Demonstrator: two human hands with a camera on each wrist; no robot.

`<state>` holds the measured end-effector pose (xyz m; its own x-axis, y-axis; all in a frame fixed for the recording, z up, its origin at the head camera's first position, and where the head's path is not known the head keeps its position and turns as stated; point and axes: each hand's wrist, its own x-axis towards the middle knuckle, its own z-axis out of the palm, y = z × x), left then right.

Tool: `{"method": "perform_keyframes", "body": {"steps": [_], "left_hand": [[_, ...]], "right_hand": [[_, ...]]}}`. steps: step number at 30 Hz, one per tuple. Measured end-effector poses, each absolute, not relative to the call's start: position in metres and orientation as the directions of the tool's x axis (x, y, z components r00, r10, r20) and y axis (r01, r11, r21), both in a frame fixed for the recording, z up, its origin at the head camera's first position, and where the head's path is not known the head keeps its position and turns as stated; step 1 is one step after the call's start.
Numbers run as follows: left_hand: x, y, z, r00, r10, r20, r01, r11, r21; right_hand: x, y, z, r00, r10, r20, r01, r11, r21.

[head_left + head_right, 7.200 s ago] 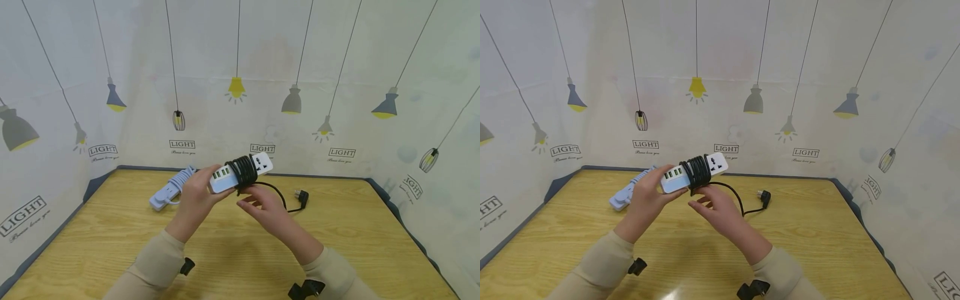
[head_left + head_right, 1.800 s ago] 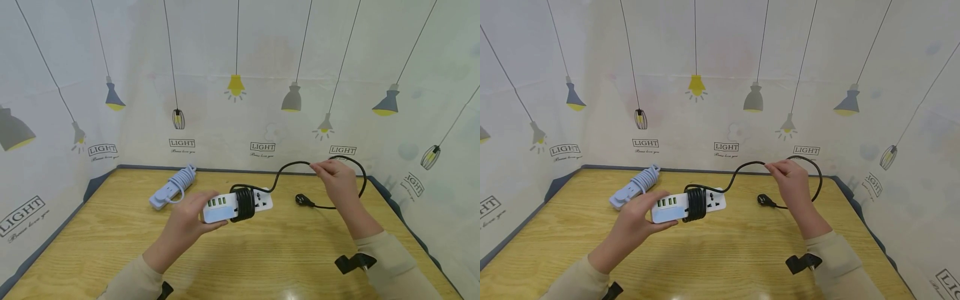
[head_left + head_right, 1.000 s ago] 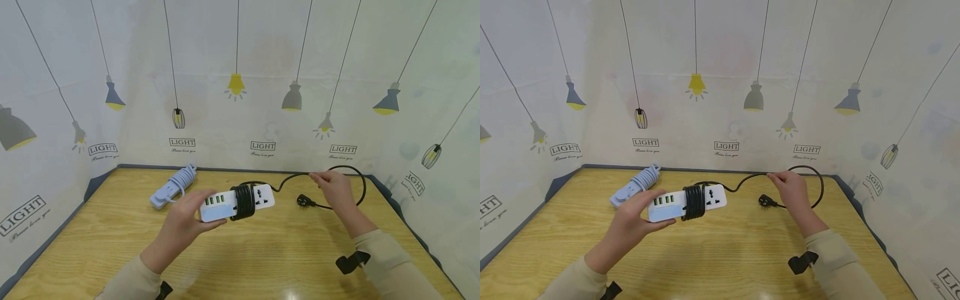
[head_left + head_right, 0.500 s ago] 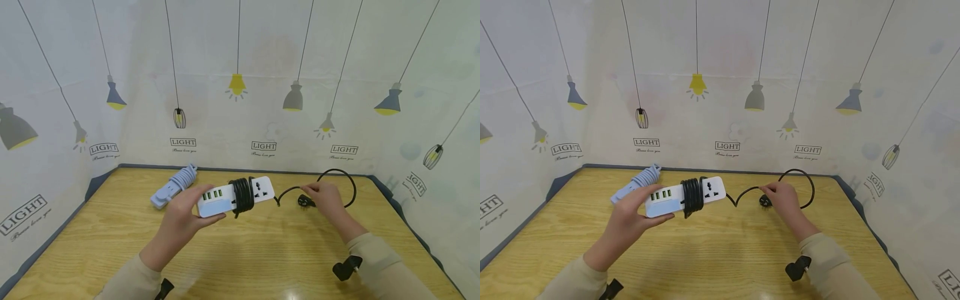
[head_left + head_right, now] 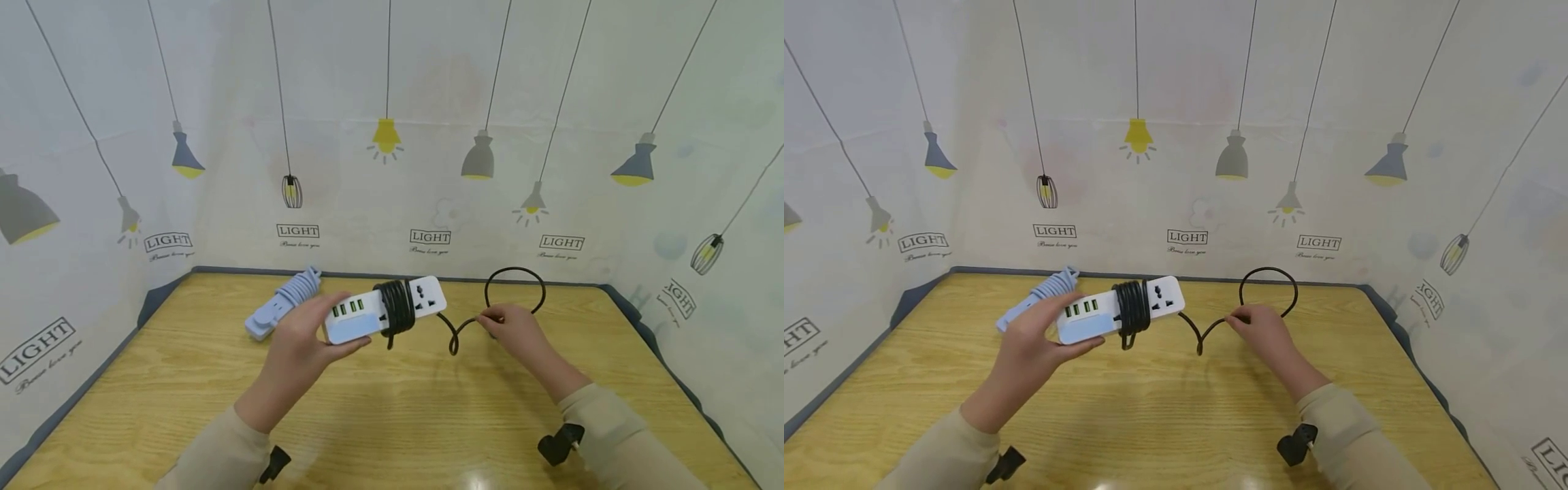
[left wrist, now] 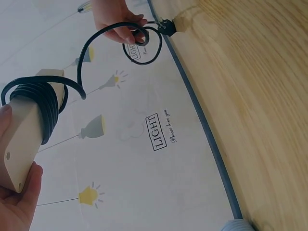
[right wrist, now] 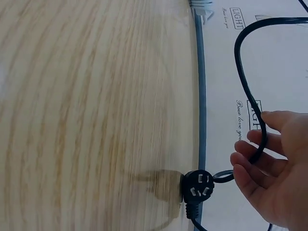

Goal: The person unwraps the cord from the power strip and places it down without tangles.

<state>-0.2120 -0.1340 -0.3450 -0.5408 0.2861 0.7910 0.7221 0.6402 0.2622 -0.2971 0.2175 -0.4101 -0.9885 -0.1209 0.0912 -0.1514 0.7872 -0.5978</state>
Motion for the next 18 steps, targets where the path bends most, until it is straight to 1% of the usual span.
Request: {"method": "perform_keyframes", "body": {"steps": [8,14,18], "left_hand": [[-0.216,-0.132,-0.345,-0.551,0.278,0.787,0.71,0.651,0.267],[-0.22,-0.131,-0.344,-0.565,0.266,0.781,0.702,0.652,0.286],[-0.222,-0.13,-0.344,-0.57,0.255,0.781,0.697,0.654,0.295]], "right_hand": [[-0.291,0.211,-0.406,-0.977,-0.178,0.117,-0.213,0.774,-0.597],[-0.284,0.207,-0.399,-0.97,-0.188,0.155,-0.243,0.769,-0.591],[-0.277,0.202,-0.392,-0.971,-0.182,0.154,-0.239,0.754,-0.612]]}}
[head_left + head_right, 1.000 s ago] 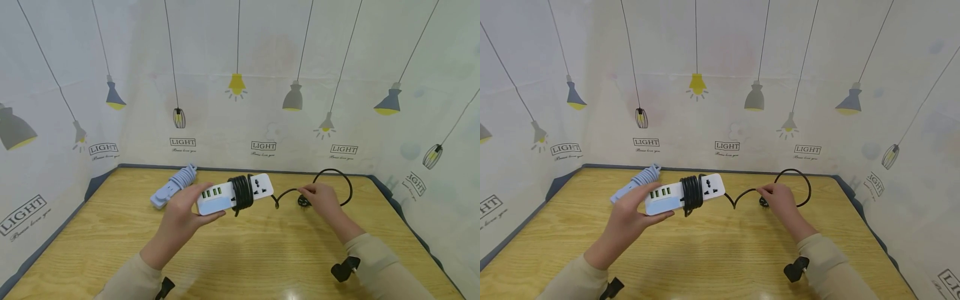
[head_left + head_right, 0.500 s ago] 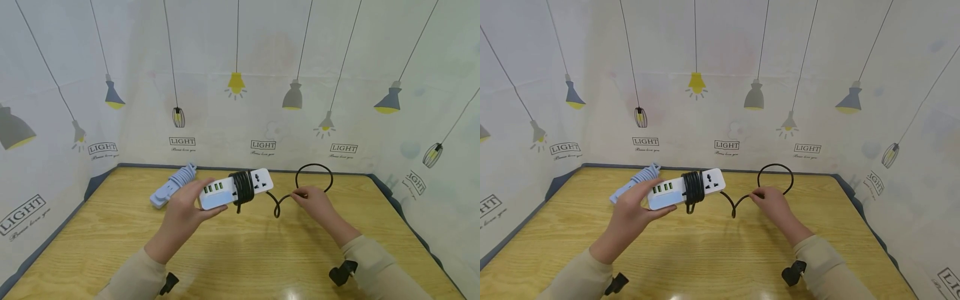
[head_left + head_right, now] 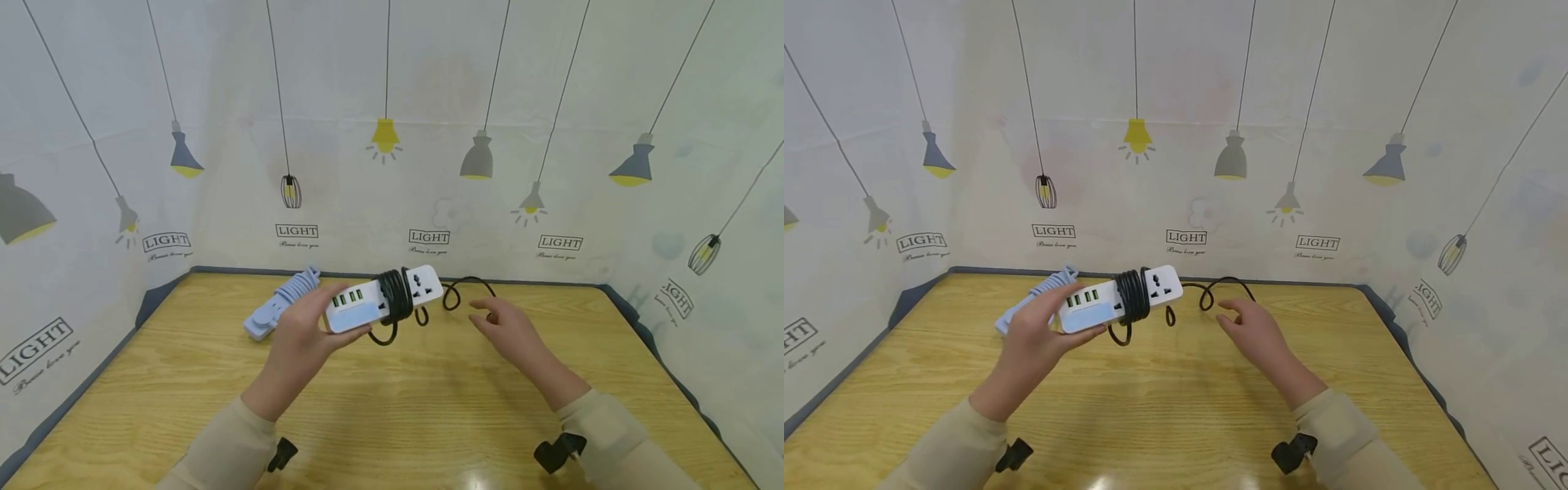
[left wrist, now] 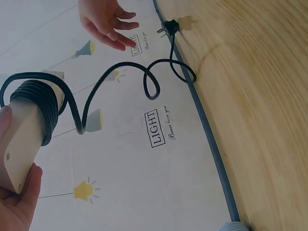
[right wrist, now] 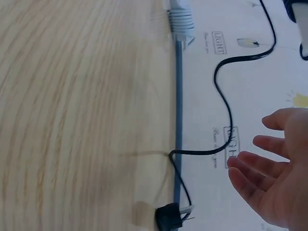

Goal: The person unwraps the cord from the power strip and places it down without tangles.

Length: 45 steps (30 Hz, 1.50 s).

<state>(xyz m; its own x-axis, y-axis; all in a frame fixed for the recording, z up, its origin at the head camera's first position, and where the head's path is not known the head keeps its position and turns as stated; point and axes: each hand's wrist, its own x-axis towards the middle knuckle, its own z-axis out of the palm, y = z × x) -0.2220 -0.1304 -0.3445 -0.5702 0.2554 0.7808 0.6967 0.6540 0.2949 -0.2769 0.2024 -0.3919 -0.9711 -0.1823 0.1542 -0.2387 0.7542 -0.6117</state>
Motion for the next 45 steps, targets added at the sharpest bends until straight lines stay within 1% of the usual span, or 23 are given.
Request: {"method": "perform_keyframes", "body": {"steps": [3,9,15,21,26,30,33,36,40,45], "left_hand": [[-0.224,-0.131,-0.344,-0.574,0.241,0.783,0.694,0.651,0.308],[-0.225,-0.131,-0.344,-0.58,0.226,0.783,0.69,0.647,0.325],[-0.224,-0.128,-0.34,-0.586,0.222,0.779,0.687,0.646,0.333],[-0.222,-0.126,-0.339,-0.569,0.225,0.791,0.704,0.631,0.327],[-0.22,-0.124,-0.338,-0.55,0.257,0.795,0.723,0.622,0.299],[-0.218,-0.121,-0.339,-0.537,0.287,0.793,0.734,0.622,0.272],[-0.217,-0.121,-0.34,-0.536,0.295,0.791,0.736,0.622,0.267],[-0.217,-0.122,-0.34,-0.551,0.302,0.778,0.73,0.626,0.275],[-0.217,-0.123,-0.339,-0.596,0.329,0.732,0.711,0.64,0.291],[-0.216,-0.125,-0.335,-0.638,0.373,0.673,0.687,0.67,0.28]], "right_hand": [[-0.27,0.195,-0.383,-0.967,-0.183,0.175,-0.253,0.731,-0.634],[-0.255,0.176,-0.364,-0.941,-0.195,0.276,-0.335,0.659,-0.674],[-0.242,0.158,-0.35,-0.922,-0.17,0.347,-0.38,0.556,-0.739],[-0.233,0.145,-0.337,-0.912,-0.169,0.375,-0.41,0.446,-0.796],[-0.233,0.14,-0.337,-0.894,-0.196,0.403,-0.448,0.394,-0.803],[-0.235,0.138,-0.338,-0.847,-0.254,0.466,-0.531,0.391,-0.752],[-0.237,0.137,-0.338,-0.818,-0.277,0.504,-0.575,0.425,-0.699],[-0.238,0.136,-0.338,-0.828,-0.266,0.494,-0.56,0.456,-0.692],[-0.238,0.136,-0.338,-0.861,-0.232,0.452,-0.506,0.482,-0.716],[-0.236,0.135,-0.34,-0.872,-0.212,0.442,-0.481,0.547,-0.686]]}}
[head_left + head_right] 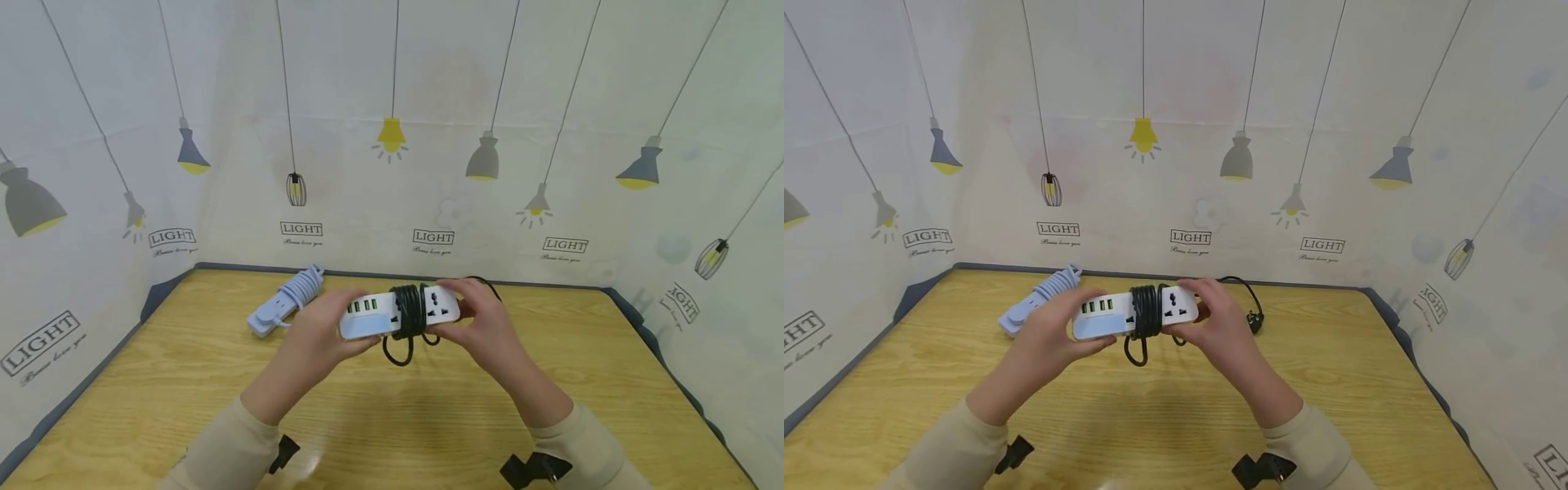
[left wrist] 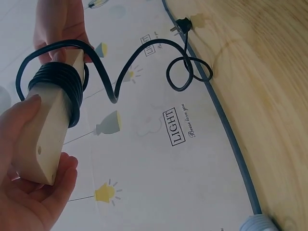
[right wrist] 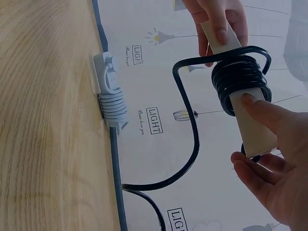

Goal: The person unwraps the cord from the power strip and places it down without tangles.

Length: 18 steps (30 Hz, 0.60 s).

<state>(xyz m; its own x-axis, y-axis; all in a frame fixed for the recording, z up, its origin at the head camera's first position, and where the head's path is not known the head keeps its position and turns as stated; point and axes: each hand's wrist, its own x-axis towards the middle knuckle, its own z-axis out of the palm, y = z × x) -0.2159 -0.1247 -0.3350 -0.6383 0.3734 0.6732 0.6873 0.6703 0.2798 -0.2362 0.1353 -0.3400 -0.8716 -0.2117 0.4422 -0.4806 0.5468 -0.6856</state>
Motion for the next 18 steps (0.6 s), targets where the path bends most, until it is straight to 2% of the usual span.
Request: {"method": "perform_keyframes", "body": {"steps": [8,14,18], "left_hand": [[-0.2154,-0.1238,-0.3299,-0.656,0.423,0.626,0.661,0.722,0.204],[-0.2187,-0.1201,-0.3272,-0.579,0.48,0.659,0.682,0.729,0.067],[-0.2199,-0.118,-0.3291,-0.551,0.493,0.674,0.69,0.722,0.036]], "right_hand": [[-0.2327,0.1335,-0.34,-0.855,-0.212,0.473,-0.499,0.586,-0.639],[-0.2319,0.1327,-0.3391,-0.848,-0.221,0.481,-0.506,0.604,-0.615],[-0.23,0.1327,-0.3386,-0.84,-0.229,0.491,-0.519,0.604,-0.605]]}}
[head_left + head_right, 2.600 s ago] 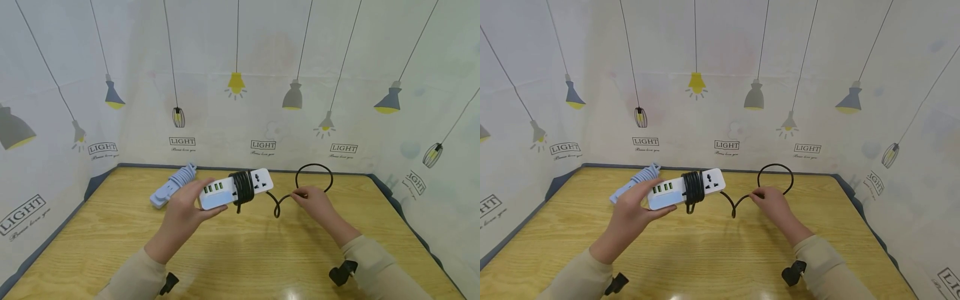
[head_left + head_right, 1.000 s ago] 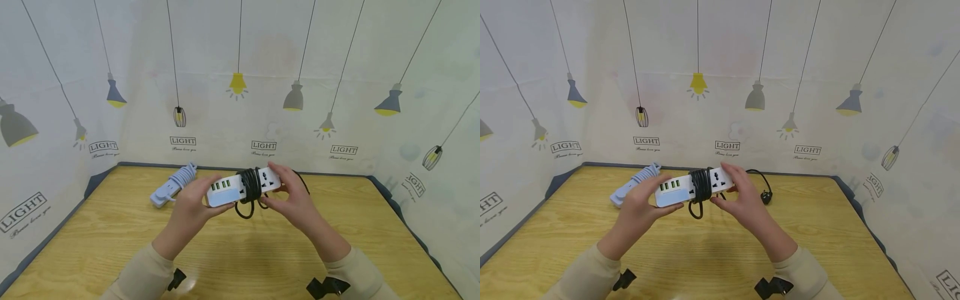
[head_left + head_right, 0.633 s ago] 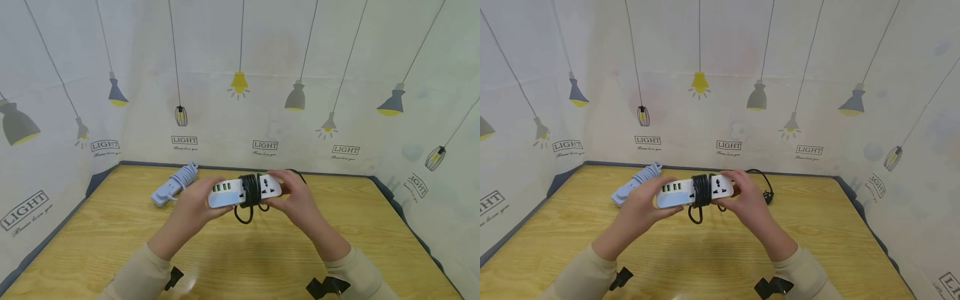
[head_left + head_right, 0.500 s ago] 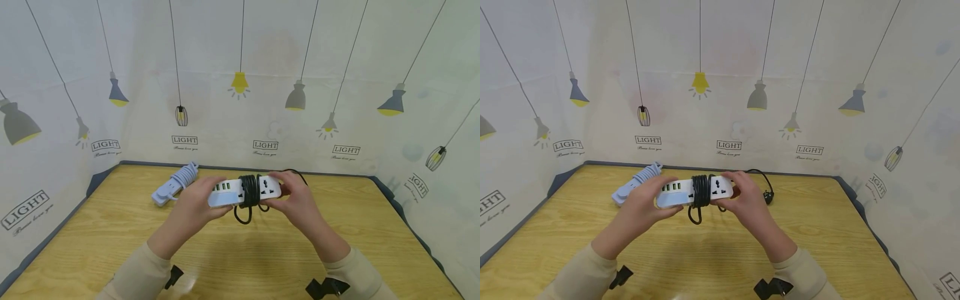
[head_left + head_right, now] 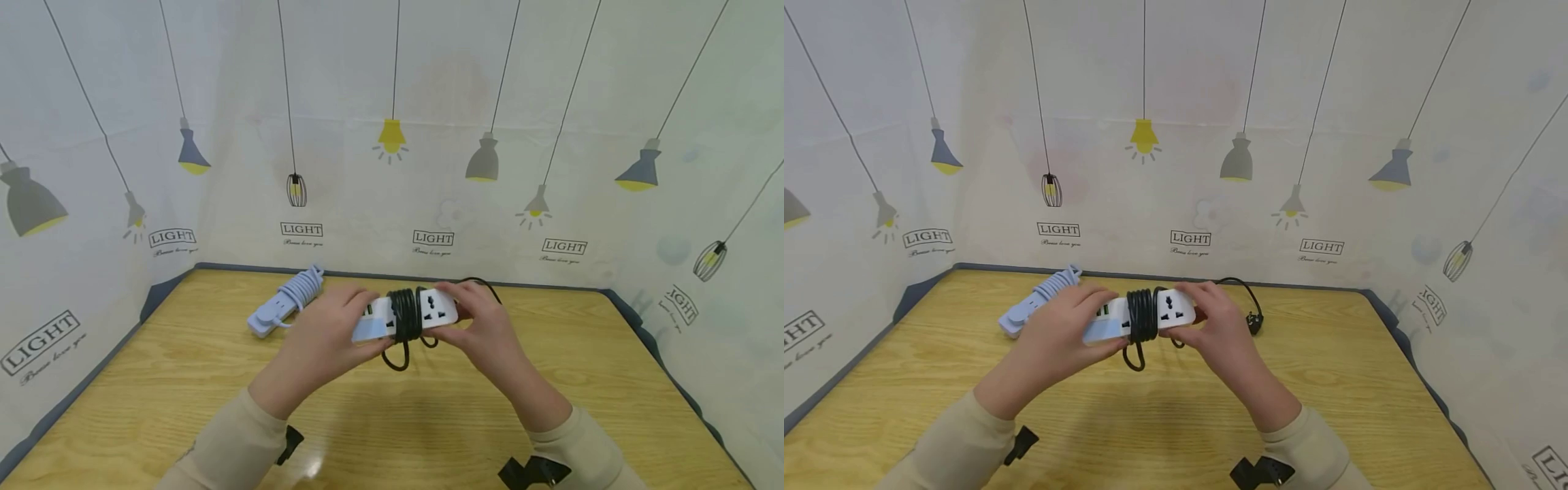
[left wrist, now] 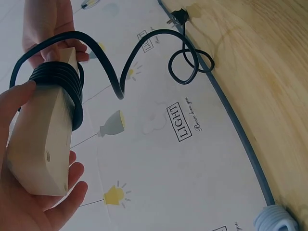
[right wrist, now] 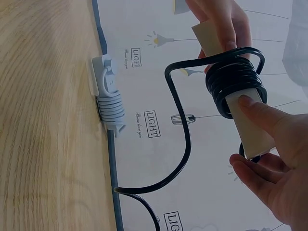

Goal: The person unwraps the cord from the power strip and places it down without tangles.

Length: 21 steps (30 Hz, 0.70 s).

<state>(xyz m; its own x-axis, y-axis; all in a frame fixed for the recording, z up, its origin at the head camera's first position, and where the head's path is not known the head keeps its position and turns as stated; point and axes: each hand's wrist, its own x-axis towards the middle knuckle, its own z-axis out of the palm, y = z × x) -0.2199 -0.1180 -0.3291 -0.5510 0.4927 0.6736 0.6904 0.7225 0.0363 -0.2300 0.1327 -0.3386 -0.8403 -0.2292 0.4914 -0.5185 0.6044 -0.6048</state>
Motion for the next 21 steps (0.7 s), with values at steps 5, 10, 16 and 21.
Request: {"method": "perform_keyframes", "body": {"steps": [5,10,16,21], "left_hand": [[-0.219,-0.117,-0.334,-0.557,0.503,0.661,0.689,0.724,0.03],[-0.22,-0.116,-0.338,-0.544,0.51,0.666,0.682,0.731,-0.002],[-0.222,-0.116,-0.34,-0.527,0.512,0.678,0.683,0.73,-0.02],[-0.221,-0.116,-0.338,-0.524,0.491,0.696,0.661,0.75,-0.031]], "right_hand": [[-0.228,0.132,-0.339,-0.823,-0.24,0.514,-0.541,0.603,-0.586],[-0.226,0.131,-0.339,-0.809,-0.252,0.531,-0.56,0.603,-0.568],[-0.225,0.129,-0.337,-0.764,-0.295,0.574,-0.612,0.613,-0.5],[-0.221,0.128,-0.335,-0.735,-0.303,0.607,-0.633,0.628,-0.453]]}}
